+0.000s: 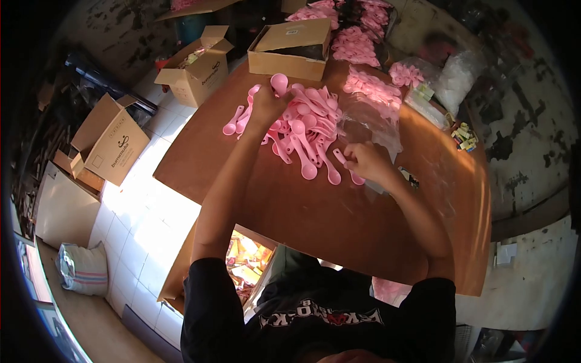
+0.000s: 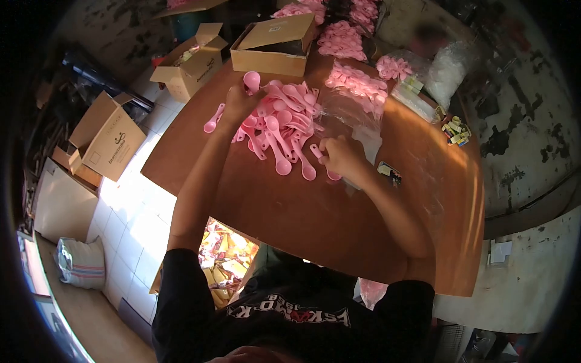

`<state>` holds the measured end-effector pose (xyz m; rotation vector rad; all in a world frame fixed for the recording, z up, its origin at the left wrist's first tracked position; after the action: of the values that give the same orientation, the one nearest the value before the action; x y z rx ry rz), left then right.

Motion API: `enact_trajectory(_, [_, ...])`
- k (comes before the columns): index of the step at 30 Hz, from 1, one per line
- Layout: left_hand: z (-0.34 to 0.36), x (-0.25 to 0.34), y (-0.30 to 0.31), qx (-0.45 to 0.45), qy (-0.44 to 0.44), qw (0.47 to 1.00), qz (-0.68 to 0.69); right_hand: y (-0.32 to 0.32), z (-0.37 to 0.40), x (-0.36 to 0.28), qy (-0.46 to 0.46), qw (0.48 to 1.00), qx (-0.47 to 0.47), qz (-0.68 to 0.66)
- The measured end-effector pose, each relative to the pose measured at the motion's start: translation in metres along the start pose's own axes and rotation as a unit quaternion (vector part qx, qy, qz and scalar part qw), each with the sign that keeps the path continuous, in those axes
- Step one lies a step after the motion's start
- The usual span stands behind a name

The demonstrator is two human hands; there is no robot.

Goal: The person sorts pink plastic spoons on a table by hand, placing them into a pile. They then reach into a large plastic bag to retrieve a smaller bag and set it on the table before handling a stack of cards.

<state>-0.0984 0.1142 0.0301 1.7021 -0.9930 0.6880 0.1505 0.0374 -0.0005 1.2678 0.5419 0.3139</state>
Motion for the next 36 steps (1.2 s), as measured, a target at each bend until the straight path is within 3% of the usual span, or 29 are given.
enact_trajectory(1, [0.0,0.012,0.003,0.026,-0.034,0.998,-0.052,-0.001,0.003,0.002,-0.005,1.0,0.0,-0.001])
enact_trajectory(5, [-0.01,0.002,-0.014,-0.005,-0.027,0.998,-0.054,-0.012,0.007,0.005,-0.02,0.999,-0.02,-0.038])
enact_trajectory(8, [-0.005,0.014,-0.015,0.044,-0.04,0.986,-0.156,-0.015,0.006,0.009,-0.007,1.0,0.019,-0.02])
enact_trajectory(10, [0.02,0.049,-0.006,0.132,-0.136,0.956,-0.225,-0.013,0.01,0.005,0.002,0.999,0.049,0.004])
enact_trajectory(11, [0.032,0.055,-0.006,0.131,-0.136,0.956,-0.224,-0.007,0.014,0.007,-0.011,0.998,0.061,-0.029])
enact_trajectory(13, [0.064,0.095,-0.021,0.039,-0.231,0.957,-0.169,0.007,0.021,0.007,-0.023,0.995,0.076,-0.06])
enact_trajectory(14, [0.076,0.091,-0.031,-0.032,-0.162,0.985,-0.052,0.015,0.027,0.003,0.017,0.982,0.094,-0.164])
enact_trajectory(15, [0.094,0.098,-0.036,-0.048,-0.148,0.988,-0.025,0.021,0.031,0.0,0.057,0.956,0.111,-0.266])
enact_trajectory(16, [0.11,0.108,-0.036,-0.049,-0.147,0.988,-0.024,0.022,0.031,-0.002,0.056,0.956,0.11,-0.267])
enact_trajectory(18, [0.131,0.11,-0.06,-0.165,-0.092,0.98,-0.059,0.021,0.035,-0.007,0.104,0.904,0.14,-0.391])
enact_trajectory(19, [0.134,0.106,-0.065,-0.17,-0.087,0.98,-0.057,0.022,0.035,-0.009,0.118,0.902,0.157,-0.385])
enact_trajectory(21, [0.153,0.116,-0.092,-0.242,-0.203,0.94,-0.131,0.026,0.033,-0.008,0.107,0.886,0.169,-0.417])
enact_trajectory(22, [0.156,0.11,-0.096,-0.242,-0.2,0.941,-0.129,0.033,0.034,-0.007,0.104,0.871,0.188,-0.443])
enact_trajectory(24, [0.173,0.109,-0.121,-0.268,-0.298,0.875,-0.273,0.036,0.034,-0.006,0.094,0.874,0.188,-0.437])
enact_trajectory(31, [0.157,0.062,-0.124,-0.274,-0.269,0.838,-0.387,0.025,0.036,0.009,0.061,0.883,0.191,-0.424])
enact_trajectory(32, [0.157,0.063,-0.125,-0.274,-0.27,0.839,-0.386,0.02,0.037,0.008,0.063,0.876,0.179,-0.444])
enact_trajectory(34, [0.153,0.079,-0.11,-0.264,-0.23,0.909,-0.228,0.016,0.041,0.005,0.066,0.868,0.168,-0.462])
enact_trajectory(35, [0.158,0.09,-0.109,-0.264,-0.231,0.909,-0.227,0.012,0.042,-0.007,0.094,0.868,0.137,-0.467])
enact_trajectory(36, [0.158,0.09,-0.1,-0.28,-0.135,0.95,-0.021,0.007,0.043,-0.02,0.122,0.867,0.106,-0.472])
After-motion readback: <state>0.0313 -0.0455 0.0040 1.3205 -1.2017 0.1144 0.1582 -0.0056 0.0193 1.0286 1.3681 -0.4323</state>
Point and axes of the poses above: each hand's wrist, its own z-axis away from the middle knuckle, its own y-axis out of the back of the hand, x = y × z, the point moved 10 cm from there along -z, towards the middle knuckle, and after that the axes turned 13 degrees about -x, right-handed, at the moved point
